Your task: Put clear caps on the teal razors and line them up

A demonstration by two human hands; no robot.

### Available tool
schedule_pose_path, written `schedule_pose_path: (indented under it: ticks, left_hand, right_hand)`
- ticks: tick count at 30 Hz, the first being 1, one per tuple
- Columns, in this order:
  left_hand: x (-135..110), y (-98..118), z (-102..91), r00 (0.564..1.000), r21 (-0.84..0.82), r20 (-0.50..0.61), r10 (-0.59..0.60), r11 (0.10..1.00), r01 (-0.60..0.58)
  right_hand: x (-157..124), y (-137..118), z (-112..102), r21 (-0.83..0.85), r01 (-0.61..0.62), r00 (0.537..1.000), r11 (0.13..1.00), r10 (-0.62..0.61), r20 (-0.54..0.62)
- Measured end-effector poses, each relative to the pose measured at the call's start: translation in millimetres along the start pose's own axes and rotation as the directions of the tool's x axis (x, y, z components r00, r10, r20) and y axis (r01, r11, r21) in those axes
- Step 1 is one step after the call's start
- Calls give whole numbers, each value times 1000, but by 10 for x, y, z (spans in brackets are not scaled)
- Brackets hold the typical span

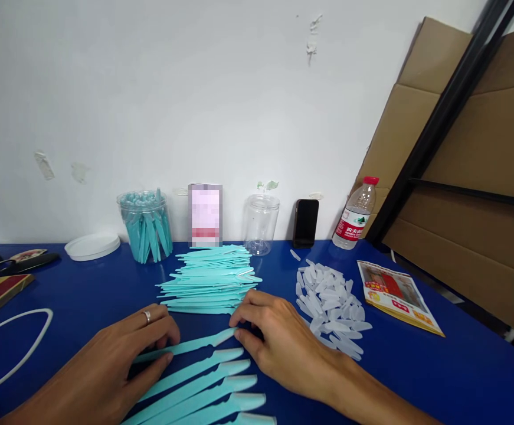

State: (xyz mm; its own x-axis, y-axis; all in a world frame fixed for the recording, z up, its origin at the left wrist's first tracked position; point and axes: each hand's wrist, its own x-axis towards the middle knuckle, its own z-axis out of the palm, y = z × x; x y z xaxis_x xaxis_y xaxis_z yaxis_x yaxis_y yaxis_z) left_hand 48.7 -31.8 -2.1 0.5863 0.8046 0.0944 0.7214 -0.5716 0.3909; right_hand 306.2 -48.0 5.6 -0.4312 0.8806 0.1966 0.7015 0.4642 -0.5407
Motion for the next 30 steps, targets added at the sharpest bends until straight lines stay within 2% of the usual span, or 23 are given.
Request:
schedule_pose_path:
  ticks: [8,12,19,25,30]
  left_hand:
    - [-5,-9,11,996,25,-22,85,996,-85]
    - [1,-42,36,992,52,-93,84,995,-80]
    - [-21,-40,30,990,59,-118,72,996,-65]
    - [-20,48,21,995,-2,-44,87,996,-88]
    - [-6,67,26,993,-8,-30,111,994,-111]
  right_hand:
    - [25,24,17,19,16,1000,1000,-16,-3]
    - [28,20,31,22,10,1000,1000,-10,-21]
    - [15,-4,18,12,3,1000,1000,-3,-23]
    - [1,-6,16,17,18,1000,1000,-17,-21]
    - [-12,-2,10,22,31,999,999,-30,-16]
